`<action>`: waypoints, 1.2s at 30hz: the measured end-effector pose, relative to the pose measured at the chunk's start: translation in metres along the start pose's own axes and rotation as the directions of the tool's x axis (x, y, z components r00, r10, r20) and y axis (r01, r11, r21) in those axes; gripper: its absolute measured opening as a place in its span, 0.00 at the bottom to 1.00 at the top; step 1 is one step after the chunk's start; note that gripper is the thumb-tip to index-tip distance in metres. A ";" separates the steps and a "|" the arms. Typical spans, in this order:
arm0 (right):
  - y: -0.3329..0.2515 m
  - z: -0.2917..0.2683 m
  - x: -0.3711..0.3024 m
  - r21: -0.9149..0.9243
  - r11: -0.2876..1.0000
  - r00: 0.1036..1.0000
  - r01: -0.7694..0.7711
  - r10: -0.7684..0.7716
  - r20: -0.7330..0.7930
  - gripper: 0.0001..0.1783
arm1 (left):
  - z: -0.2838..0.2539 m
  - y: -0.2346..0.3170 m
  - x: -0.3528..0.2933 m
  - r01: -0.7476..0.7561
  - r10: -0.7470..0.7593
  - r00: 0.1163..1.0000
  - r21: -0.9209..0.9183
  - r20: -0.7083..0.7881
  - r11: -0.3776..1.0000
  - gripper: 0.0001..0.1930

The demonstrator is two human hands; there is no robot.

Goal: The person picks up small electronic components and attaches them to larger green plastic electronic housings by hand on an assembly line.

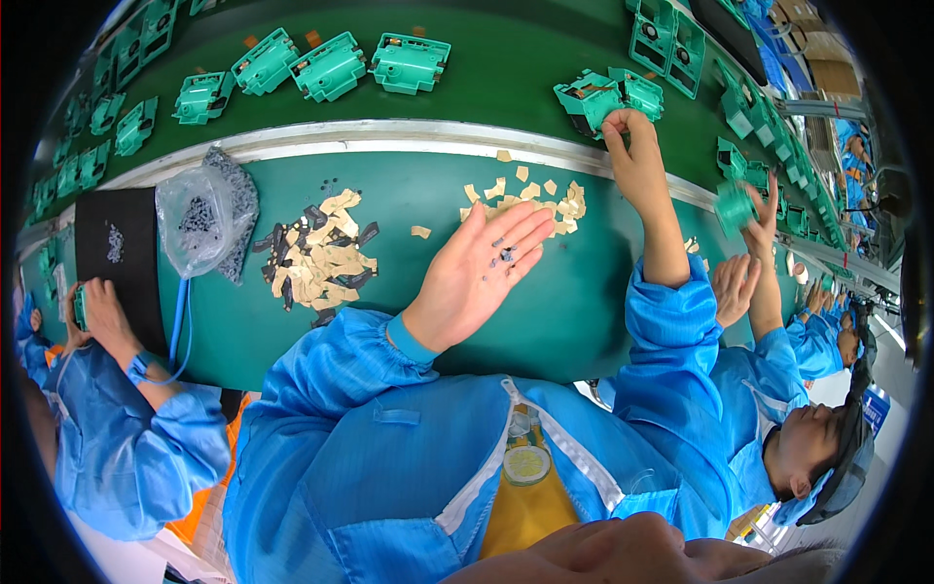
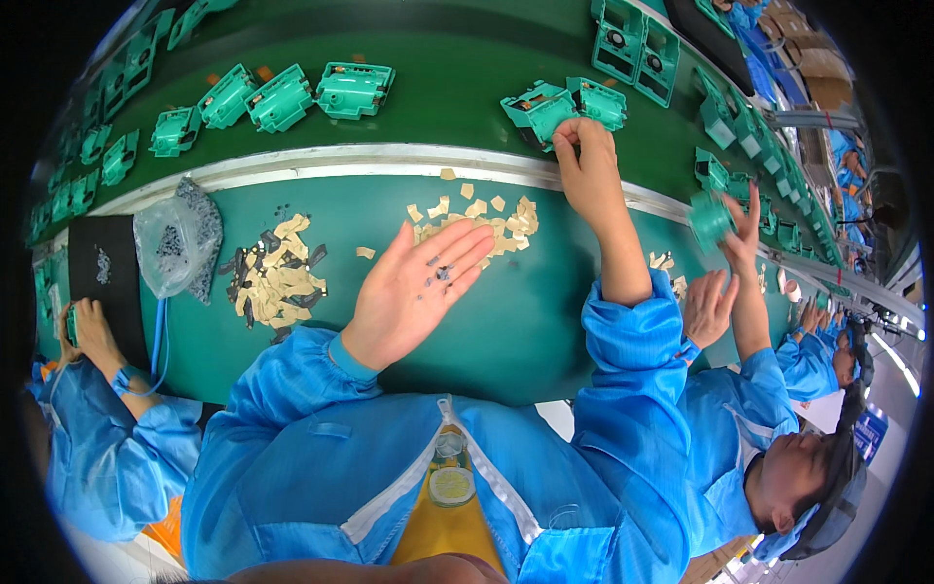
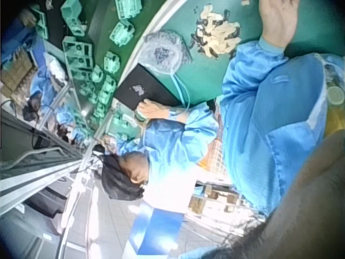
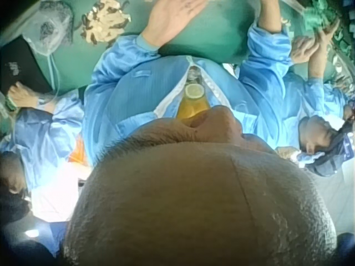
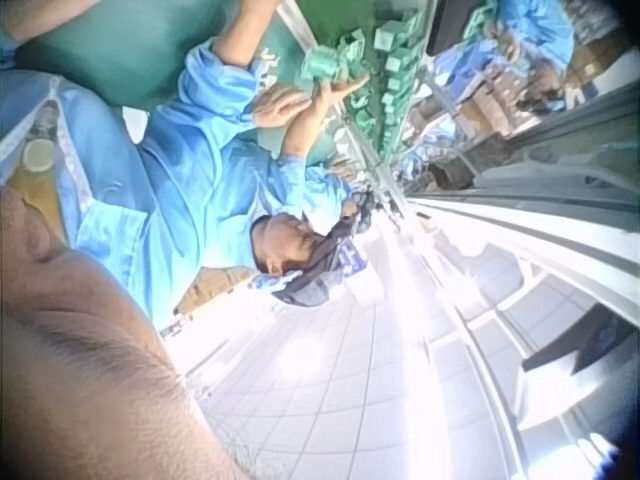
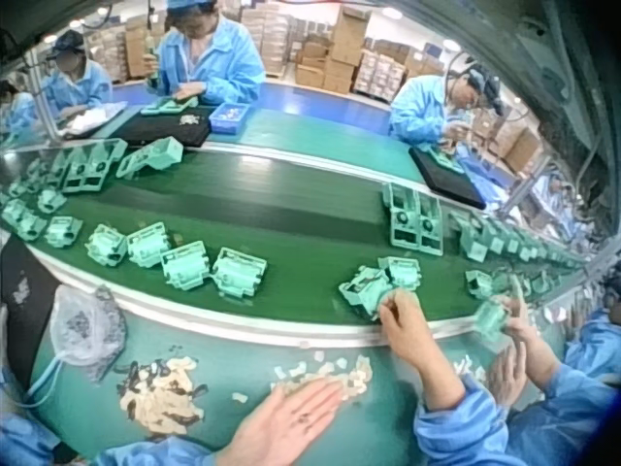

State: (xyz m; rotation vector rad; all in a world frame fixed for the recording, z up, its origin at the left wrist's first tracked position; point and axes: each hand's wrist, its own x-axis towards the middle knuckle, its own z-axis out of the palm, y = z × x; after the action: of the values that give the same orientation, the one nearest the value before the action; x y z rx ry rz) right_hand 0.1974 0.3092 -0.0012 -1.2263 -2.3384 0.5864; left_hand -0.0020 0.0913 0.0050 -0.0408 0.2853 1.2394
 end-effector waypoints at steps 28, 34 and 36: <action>-0.025 0.014 0.019 0.295 0.906 0.951 -0.304 0.309 0.030 0.08 | -0.002 0.003 0.000 0.000 -0.001 1.000 -0.029 -0.024 1.000 0.39; -0.035 0.017 0.022 0.278 0.911 0.949 -0.305 0.316 0.004 0.08 | -0.002 0.004 -0.001 -0.009 0.009 1.000 -0.043 -0.010 0.999 0.39; -0.037 0.019 0.024 0.263 0.920 0.953 -0.291 0.303 -0.007 0.08 | -0.002 0.005 0.000 -0.010 0.010 1.000 -0.048 -0.004 0.999 0.39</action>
State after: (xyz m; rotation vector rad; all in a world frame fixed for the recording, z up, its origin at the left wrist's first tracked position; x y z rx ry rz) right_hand 0.1506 0.3073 0.0076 -1.4598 -1.9707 0.9213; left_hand -0.0065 0.0929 0.0039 -0.0832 0.2600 1.2558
